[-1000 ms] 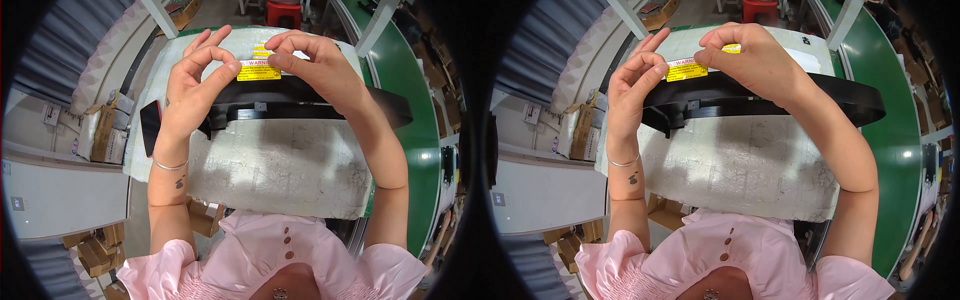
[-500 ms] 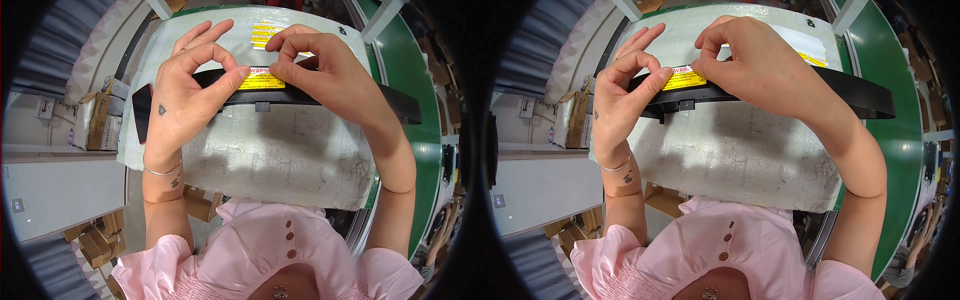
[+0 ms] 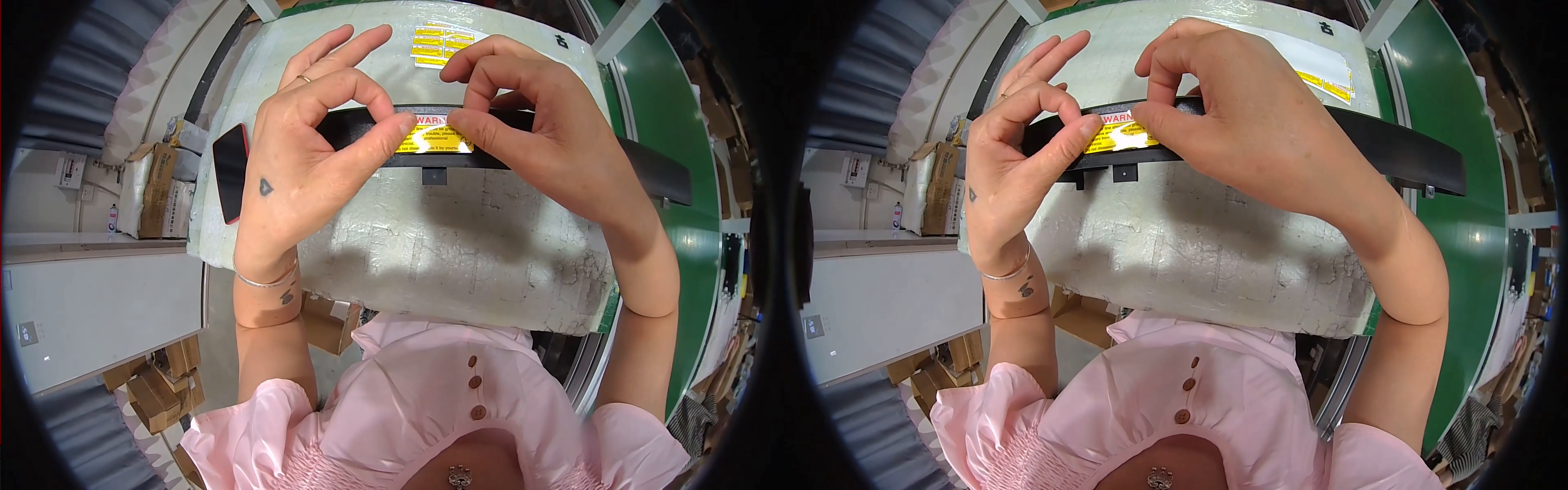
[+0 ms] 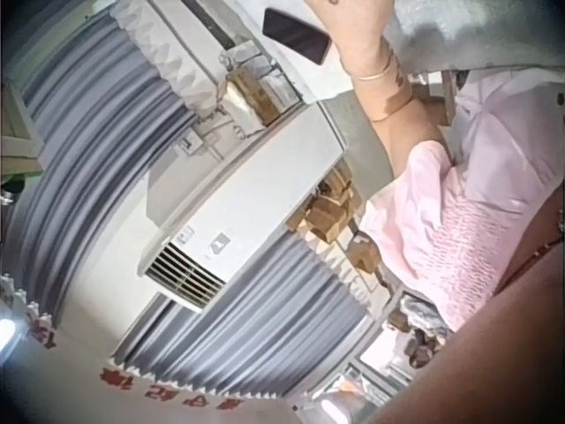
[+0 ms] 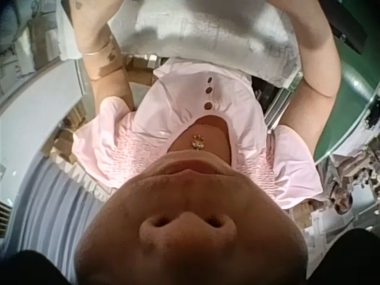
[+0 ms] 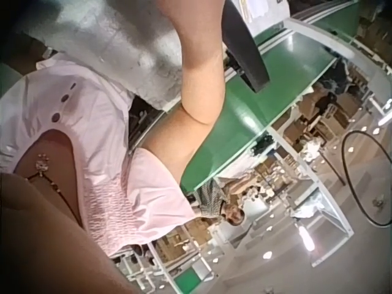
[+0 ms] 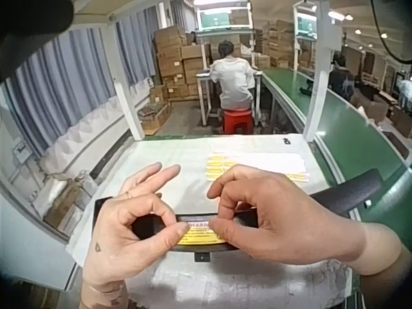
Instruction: Apply warning stickers to black plastic components on an assembly line.
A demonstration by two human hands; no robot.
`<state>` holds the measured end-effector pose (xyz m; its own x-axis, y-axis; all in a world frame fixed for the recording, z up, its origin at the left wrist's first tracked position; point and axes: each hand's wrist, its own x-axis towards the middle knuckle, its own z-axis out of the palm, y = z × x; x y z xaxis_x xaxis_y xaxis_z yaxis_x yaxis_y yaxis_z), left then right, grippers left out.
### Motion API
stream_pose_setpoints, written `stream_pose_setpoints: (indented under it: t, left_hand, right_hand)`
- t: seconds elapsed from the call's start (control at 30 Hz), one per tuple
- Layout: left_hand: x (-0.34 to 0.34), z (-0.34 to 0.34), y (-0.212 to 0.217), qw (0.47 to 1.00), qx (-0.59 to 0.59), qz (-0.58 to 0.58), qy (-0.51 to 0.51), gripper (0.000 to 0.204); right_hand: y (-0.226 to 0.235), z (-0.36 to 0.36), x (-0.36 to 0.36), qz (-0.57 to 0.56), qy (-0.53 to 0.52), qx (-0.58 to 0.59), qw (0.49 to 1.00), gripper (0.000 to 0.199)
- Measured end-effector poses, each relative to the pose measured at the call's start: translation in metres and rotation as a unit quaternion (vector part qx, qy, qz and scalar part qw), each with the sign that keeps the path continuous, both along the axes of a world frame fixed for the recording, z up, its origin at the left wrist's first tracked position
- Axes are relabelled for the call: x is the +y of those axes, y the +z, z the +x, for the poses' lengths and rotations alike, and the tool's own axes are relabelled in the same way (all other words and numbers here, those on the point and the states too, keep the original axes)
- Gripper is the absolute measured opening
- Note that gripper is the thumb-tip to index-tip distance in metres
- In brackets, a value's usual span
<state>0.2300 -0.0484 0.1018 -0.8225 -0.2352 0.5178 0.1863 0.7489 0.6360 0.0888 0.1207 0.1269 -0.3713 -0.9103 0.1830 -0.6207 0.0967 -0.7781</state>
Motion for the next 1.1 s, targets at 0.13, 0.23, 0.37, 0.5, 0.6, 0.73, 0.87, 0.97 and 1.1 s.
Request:
stream_pose_setpoints:
  t: [0.13,0.23,0.37,0.5,0.6,0.73,0.87,0.97,1.1]
  left_hand:
    - [0.0002,0.0000,-0.0017,1.000,0.008,-0.005,-0.002,0.013]
    - [0.0007,0.0007,-0.0015,1.000,0.009,-0.002,0.000,0.013]
    - [0.0009,0.0016,-0.0013,1.000,0.011,-0.008,-0.001,0.013]
    - [0.0012,0.0011,-0.0024,1.000,0.014,-0.016,-0.002,0.013]
    - [0.0023,0.0012,-0.0020,1.000,0.013,-0.018,-0.001,0.013]
    - [0.0018,0.0011,-0.0025,1.000,0.016,-0.015,0.000,0.013]
    - [0.0012,0.0014,-0.0023,1.000,0.019,-0.023,-0.002,0.014]
    - [0.0010,0.0016,-0.0028,0.999,0.019,-0.028,-0.001,0.014]
    - [0.0020,0.0022,-0.0018,0.999,0.016,-0.030,0.001,0.014]
  right_hand:
    - [-0.0025,0.0015,0.0008,-0.029,0.004,0.036,0.999,0.021]
    - [-0.0021,0.0031,0.0014,-0.031,0.005,0.040,0.999,0.019]
    - [-0.0016,0.0047,0.0022,-0.034,0.009,0.038,0.999,0.018]
    - [-0.0029,0.0050,0.0025,-0.041,0.009,0.038,0.998,0.017]
    - [-0.0034,0.0047,0.0031,-0.041,0.009,0.042,0.998,0.017]
    - [-0.0038,0.0051,0.0026,-0.048,0.011,0.048,0.998,0.017]
    - [-0.0043,0.0054,0.0025,-0.053,0.012,0.053,0.997,0.017]
    - [-0.0050,0.0061,0.0026,-0.057,0.012,0.051,0.997,0.017]
    - [-0.0047,0.0063,0.0031,-0.053,0.013,0.052,0.997,0.017]
